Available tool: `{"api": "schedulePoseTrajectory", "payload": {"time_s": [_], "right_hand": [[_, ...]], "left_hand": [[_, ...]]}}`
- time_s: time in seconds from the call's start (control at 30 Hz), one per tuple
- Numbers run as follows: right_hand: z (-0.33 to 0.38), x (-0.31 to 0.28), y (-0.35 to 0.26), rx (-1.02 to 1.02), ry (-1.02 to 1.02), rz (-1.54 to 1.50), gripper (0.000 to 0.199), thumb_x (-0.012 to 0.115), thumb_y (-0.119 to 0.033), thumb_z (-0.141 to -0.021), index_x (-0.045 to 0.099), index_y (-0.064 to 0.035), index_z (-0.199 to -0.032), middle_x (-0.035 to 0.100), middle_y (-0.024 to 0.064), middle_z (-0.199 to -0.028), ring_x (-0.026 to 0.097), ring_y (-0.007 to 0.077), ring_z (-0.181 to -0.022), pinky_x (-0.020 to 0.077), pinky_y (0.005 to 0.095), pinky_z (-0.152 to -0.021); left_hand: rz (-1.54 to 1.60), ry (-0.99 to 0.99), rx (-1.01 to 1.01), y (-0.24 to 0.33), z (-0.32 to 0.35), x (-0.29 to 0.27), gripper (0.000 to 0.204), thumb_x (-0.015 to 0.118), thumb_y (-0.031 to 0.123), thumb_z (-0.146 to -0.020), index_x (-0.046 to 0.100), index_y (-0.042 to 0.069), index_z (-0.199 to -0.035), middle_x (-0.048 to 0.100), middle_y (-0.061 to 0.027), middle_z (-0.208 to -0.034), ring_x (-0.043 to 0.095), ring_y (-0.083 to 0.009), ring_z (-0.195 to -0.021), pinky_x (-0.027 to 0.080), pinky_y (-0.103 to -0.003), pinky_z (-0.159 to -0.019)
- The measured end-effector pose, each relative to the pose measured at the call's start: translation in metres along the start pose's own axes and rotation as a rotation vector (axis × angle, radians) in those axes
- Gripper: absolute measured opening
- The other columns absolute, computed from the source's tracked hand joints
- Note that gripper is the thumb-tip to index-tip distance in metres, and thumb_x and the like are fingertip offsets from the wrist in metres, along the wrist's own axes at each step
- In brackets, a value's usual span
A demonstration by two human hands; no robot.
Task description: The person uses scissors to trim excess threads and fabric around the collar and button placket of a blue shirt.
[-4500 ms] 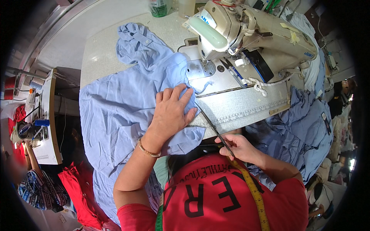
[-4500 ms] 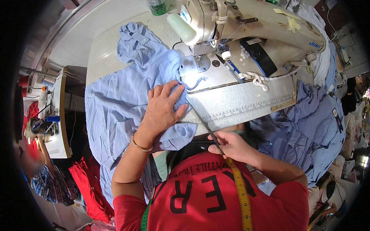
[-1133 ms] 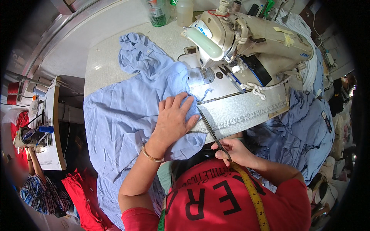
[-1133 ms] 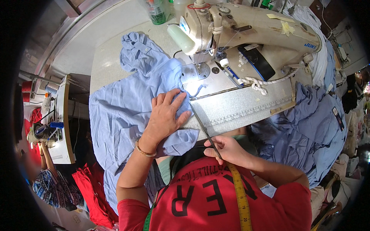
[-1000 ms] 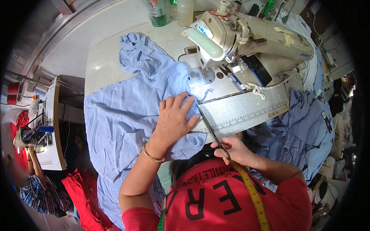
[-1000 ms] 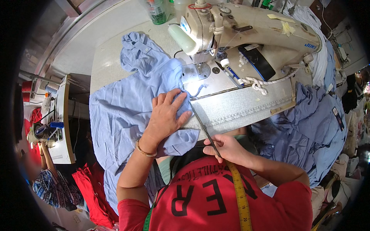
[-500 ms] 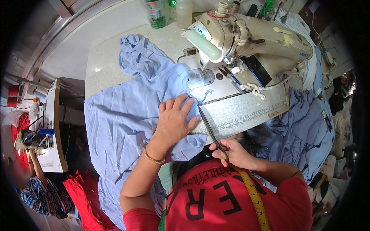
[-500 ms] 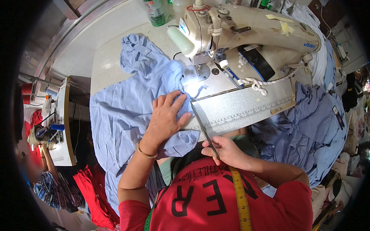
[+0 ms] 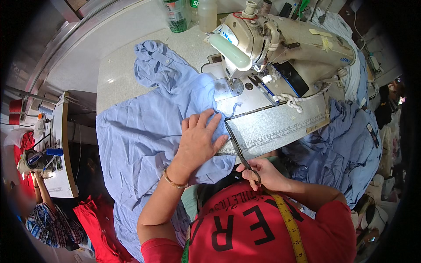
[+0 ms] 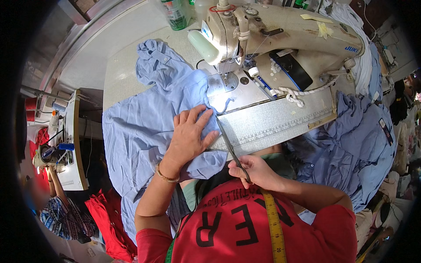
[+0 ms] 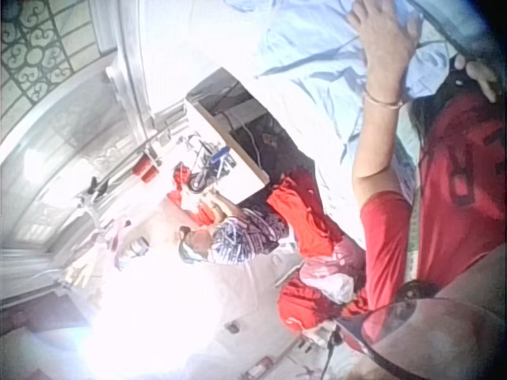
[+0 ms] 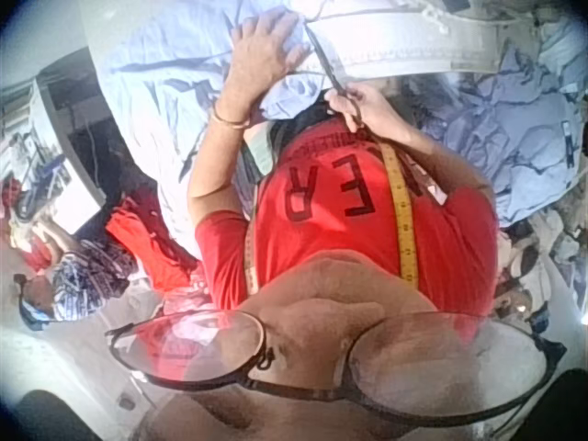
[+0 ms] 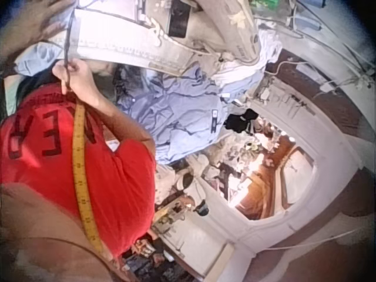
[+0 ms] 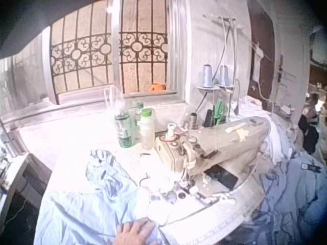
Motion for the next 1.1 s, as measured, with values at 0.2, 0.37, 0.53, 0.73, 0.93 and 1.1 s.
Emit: {"api": "schedulePoseTrajectory", "payload": {"time_s": [0.2, 0.37, 0.53, 0.73, 0.93, 1.1], "right_hand": [[-0.002, 0.001, -0.001, -0.009, 0.006, -0.009, 0.037, 0.063, -0.032, -0.086, 0.052, -0.0007, -0.102, 0.048, -0.0022, -0.064, 0.049, 0.0055, -0.045, 0.0327, 0.0187, -0.043], [-0.001, 0.007, -0.001, -0.034, 0.045, -0.048, 0.036, 0.061, -0.033, -0.088, 0.053, 0.0000, -0.099, 0.049, -0.0015, -0.060, 0.047, 0.0058, -0.043, 0.0333, 0.0191, -0.042], [0.000, 0.005, 0.003, -0.023, 0.062, 0.009, 0.032, 0.058, -0.032, -0.089, 0.054, -0.0011, -0.098, 0.051, 0.0002, -0.063, 0.047, 0.0060, -0.043, 0.0333, 0.0195, -0.042], [0.002, 0.007, -0.001, -0.030, 0.050, 0.011, 0.036, 0.058, -0.036, -0.089, 0.055, -0.0007, -0.095, 0.049, -0.0008, -0.056, 0.047, 0.0057, -0.043, 0.0337, 0.0197, -0.043], [-0.001, 0.003, 0.004, -0.040, 0.039, 0.023, 0.031, 0.057, -0.029, -0.091, 0.055, 0.0001, -0.099, 0.051, 0.0008, -0.063, 0.048, 0.0069, -0.044, 0.0356, 0.0209, -0.044], [0.000, 0.003, 0.003, -0.051, 0.032, 0.021, 0.032, 0.058, -0.031, -0.090, 0.055, 0.0002, -0.099, 0.051, 0.0017, -0.070, 0.048, 0.0070, -0.045, 0.0361, 0.0210, -0.044]], "left_hand": [[-0.001, -0.027, -0.013, 0.001, 0.001, 0.000, 0.052, 0.065, 0.033, -0.076, 0.053, 0.007, -0.119, 0.048, -0.0114, -0.119, 0.046, -0.0288, -0.099, 0.035, -0.040, -0.085], [0.004, -0.032, -0.018, 0.001, 0.001, 0.001, 0.052, 0.065, 0.032, -0.076, 0.053, 0.007, -0.119, 0.048, -0.0114, -0.119, 0.046, -0.0290, -0.100, 0.035, -0.040, -0.086], [0.014, -0.056, -0.027, 0.001, 0.001, 0.000, 0.052, 0.065, 0.032, -0.076, 0.053, 0.007, -0.119, 0.048, -0.0114, -0.119, 0.046, -0.0291, -0.100, 0.035, -0.040, -0.086], [0.001, -0.012, -0.004, 0.001, -0.001, -0.001, 0.045, 0.064, 0.028, -0.077, 0.054, 0.007, -0.116, 0.050, -0.0104, -0.116, 0.047, -0.0278, -0.099, 0.036, -0.040, -0.085], [-0.071, 0.062, 0.075, -0.007, -0.029, -0.012, 0.027, 0.062, 0.016, -0.078, 0.060, 0.008, -0.103, 0.056, -0.0058, -0.107, 0.050, -0.0251, -0.098, 0.035, -0.041, -0.085], [-0.123, -0.097, 0.216, -0.014, -0.055, -0.005, 0.022, 0.064, 0.013, -0.075, 0.062, 0.010, -0.097, 0.059, -0.0027, -0.098, 0.051, -0.0228, -0.102, 0.030, -0.047, -0.094]]}}
Point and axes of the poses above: each hand's wrist, its own z-axis away from the middle knuckle, its own x-axis out of the palm, y = z × x, the point moved 6 cm from there along -z, towards the middle knuckle
